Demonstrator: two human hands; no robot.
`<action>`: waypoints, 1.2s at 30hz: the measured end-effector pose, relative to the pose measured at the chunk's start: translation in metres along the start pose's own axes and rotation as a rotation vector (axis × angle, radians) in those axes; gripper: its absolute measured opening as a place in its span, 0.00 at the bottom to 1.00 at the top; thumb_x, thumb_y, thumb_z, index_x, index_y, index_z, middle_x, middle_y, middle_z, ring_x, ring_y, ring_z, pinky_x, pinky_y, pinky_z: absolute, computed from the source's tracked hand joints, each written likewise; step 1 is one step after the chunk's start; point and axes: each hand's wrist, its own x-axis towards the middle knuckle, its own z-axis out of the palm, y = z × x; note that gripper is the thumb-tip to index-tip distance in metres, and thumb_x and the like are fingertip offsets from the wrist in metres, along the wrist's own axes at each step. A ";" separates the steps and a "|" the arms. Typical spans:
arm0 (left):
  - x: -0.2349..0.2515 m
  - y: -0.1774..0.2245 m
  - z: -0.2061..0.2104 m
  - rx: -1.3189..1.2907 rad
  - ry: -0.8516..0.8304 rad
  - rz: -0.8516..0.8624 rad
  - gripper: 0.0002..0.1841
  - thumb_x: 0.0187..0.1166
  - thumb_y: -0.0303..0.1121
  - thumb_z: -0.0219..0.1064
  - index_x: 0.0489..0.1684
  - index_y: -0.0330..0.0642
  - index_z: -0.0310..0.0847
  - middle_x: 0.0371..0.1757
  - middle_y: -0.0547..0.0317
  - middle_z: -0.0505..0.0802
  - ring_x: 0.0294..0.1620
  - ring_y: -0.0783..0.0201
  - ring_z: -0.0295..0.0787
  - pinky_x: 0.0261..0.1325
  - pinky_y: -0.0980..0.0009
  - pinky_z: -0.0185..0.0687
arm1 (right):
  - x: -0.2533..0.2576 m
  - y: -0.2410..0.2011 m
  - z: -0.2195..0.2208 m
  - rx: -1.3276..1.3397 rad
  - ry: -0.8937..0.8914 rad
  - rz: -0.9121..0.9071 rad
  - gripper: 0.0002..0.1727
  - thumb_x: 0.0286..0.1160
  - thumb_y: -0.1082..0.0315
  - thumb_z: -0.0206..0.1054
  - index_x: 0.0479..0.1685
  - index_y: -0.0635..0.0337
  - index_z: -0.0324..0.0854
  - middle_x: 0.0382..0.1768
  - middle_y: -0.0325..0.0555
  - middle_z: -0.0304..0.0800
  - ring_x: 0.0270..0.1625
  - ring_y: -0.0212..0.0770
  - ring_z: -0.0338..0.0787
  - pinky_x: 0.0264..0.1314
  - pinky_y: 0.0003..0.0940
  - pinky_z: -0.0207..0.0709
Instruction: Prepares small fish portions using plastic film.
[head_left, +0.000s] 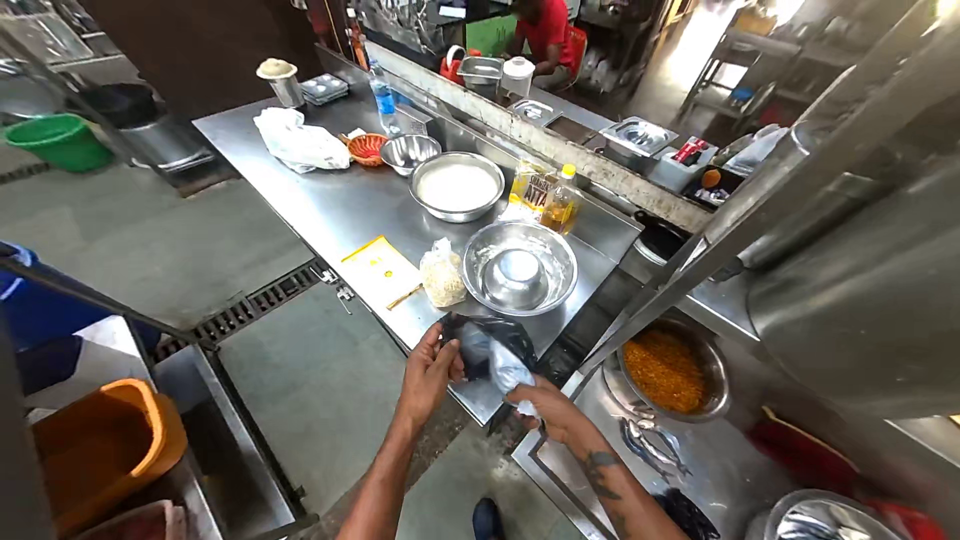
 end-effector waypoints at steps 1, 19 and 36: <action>0.002 -0.004 -0.003 -0.019 0.003 -0.021 0.24 0.93 0.37 0.53 0.88 0.56 0.65 0.26 0.52 0.85 0.21 0.60 0.82 0.31 0.65 0.85 | -0.002 0.000 -0.008 0.016 0.034 -0.006 0.18 0.75 0.67 0.69 0.62 0.56 0.76 0.29 0.43 0.83 0.20 0.32 0.77 0.17 0.25 0.68; 0.003 -0.005 0.005 -0.006 0.092 0.066 0.24 0.81 0.29 0.56 0.76 0.36 0.76 0.33 0.49 0.92 0.22 0.54 0.90 0.30 0.56 0.94 | 0.103 -0.072 0.042 -1.471 -0.128 -0.429 0.33 0.73 0.58 0.72 0.81 0.51 0.72 0.56 0.64 0.90 0.59 0.66 0.89 0.61 0.71 0.79; 0.014 0.007 -0.020 0.072 0.029 0.061 0.17 0.86 0.32 0.57 0.67 0.39 0.84 0.39 0.49 0.96 0.35 0.56 0.93 0.44 0.60 0.91 | 0.133 -0.029 0.023 -1.571 0.033 -0.586 0.31 0.81 0.73 0.63 0.86 0.44 0.72 0.80 0.57 0.76 0.77 0.62 0.80 0.77 0.63 0.74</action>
